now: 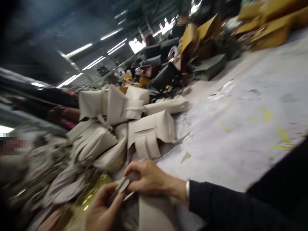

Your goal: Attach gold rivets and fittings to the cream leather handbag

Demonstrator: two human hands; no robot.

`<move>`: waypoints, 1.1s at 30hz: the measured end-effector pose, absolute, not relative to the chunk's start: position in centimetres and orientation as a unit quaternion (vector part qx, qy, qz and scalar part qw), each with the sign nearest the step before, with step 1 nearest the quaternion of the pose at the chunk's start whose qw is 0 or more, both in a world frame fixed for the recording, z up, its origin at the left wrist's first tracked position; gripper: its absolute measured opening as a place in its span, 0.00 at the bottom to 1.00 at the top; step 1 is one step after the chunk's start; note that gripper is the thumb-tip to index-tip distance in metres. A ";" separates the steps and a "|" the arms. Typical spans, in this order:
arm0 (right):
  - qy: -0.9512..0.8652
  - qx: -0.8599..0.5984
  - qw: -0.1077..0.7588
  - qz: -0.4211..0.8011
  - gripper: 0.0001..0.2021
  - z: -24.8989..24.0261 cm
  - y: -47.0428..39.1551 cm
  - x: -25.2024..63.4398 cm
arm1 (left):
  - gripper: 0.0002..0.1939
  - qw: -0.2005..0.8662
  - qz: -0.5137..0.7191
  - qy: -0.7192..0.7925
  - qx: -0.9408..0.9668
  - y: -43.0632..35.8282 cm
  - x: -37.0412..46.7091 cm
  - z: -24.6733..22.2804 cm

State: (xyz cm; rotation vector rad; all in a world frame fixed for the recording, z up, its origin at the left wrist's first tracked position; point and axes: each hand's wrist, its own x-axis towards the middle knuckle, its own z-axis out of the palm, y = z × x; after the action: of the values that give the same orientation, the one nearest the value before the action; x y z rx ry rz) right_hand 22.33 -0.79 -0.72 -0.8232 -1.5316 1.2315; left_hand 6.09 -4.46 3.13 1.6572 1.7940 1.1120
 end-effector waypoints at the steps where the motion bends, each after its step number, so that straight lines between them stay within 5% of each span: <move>1: -0.626 -0.324 0.495 0.508 0.13 -1.0 -0.9 22.3 | 0.16 0.261 0.385 0.642 0.610 -4.9 5.1 3.3; 6: -0.649 -0.296 0.491 0.501 0.16 -1.6 -1.0 23.5 | 0.08 0.260 0.382 0.642 0.612 -5.1 4.6 2.8; 33: -0.665 -0.381 0.463 0.446 0.13 -1.2 -1.8 22.9 | 0.06 0.259 0.341 0.645 0.633 -5.0 5.2 3.6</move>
State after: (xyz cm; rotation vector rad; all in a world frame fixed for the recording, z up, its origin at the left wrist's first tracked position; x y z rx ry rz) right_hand 22.90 -1.78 -1.24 -0.9355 -1.6345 1.0968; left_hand 5.21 -5.04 3.62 1.7147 1.7493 0.9228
